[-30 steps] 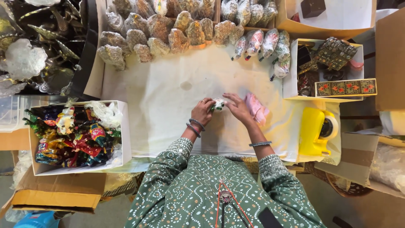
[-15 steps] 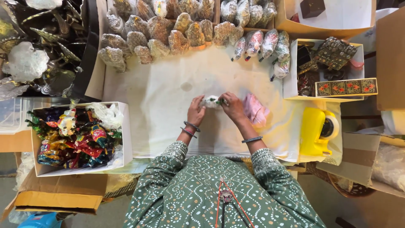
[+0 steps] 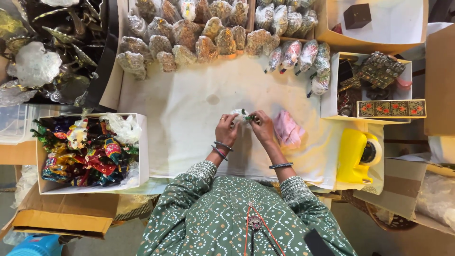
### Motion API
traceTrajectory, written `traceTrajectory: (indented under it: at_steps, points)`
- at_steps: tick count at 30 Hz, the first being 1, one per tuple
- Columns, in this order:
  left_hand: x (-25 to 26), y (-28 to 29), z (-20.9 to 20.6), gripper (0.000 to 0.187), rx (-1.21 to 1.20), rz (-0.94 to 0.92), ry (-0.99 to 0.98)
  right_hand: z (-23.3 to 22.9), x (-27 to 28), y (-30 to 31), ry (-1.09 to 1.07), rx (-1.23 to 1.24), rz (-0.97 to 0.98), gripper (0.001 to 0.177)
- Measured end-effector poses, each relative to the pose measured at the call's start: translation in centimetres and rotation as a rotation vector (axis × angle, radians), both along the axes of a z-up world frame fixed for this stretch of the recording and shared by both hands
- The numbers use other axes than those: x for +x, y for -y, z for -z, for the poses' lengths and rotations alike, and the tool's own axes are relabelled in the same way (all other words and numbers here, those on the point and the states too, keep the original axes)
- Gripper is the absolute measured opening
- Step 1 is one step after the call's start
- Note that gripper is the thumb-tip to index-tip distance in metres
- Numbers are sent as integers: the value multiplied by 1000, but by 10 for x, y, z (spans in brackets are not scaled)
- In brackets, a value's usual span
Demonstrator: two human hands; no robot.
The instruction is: The person wraps small, colorful decorative figurines in bubble wrap and secures them with tape. They then place the wrapped items into a cardboard box. Later, they pick up a different figurine and wipe it with a pink cloth.
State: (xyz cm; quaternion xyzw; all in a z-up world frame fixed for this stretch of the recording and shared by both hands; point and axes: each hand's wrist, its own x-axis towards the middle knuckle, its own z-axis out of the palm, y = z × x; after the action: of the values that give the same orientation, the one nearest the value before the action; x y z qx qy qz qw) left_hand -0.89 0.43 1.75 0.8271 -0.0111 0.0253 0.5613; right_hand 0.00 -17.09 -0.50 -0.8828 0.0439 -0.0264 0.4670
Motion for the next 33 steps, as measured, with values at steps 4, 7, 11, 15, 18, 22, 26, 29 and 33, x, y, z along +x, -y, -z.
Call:
traceTrajectory:
  at_steps: [4, 7, 11, 15, 18, 22, 26, 29, 33]
  points:
    - [3, 2, 8, 21, 174, 41, 125, -7, -1, -2, -17, 27, 37, 15]
    - [9, -2, 5, 17, 374, 93, 278, -22, -5, -7, 21, 15, -25, 14]
    - [28, -10, 0, 12, 406, 122, 260, -30, -10, -16, 203, -230, -84, 12]
    - [43, -16, 42, 21, 291, 205, 163, -31, -11, -17, 205, -272, -94, 11]
    - [51, -14, 39, 40, 114, 295, 50, -32, -9, -16, 31, -129, -53, 27]
    - [53, -13, 73, 47, 88, 387, -8, -20, -4, -9, 148, -206, -190, 37]
    - [53, -15, 75, 31, 160, 425, 41, -13, -8, -15, 139, -220, -115, 31]
    - [51, -17, 71, 30, 146, 412, 26, -11, -9, -17, 135, -251, -88, 30]
    - [65, -10, 81, 27, 127, 405, 9, -17, -3, -11, 95, -199, -125, 34]
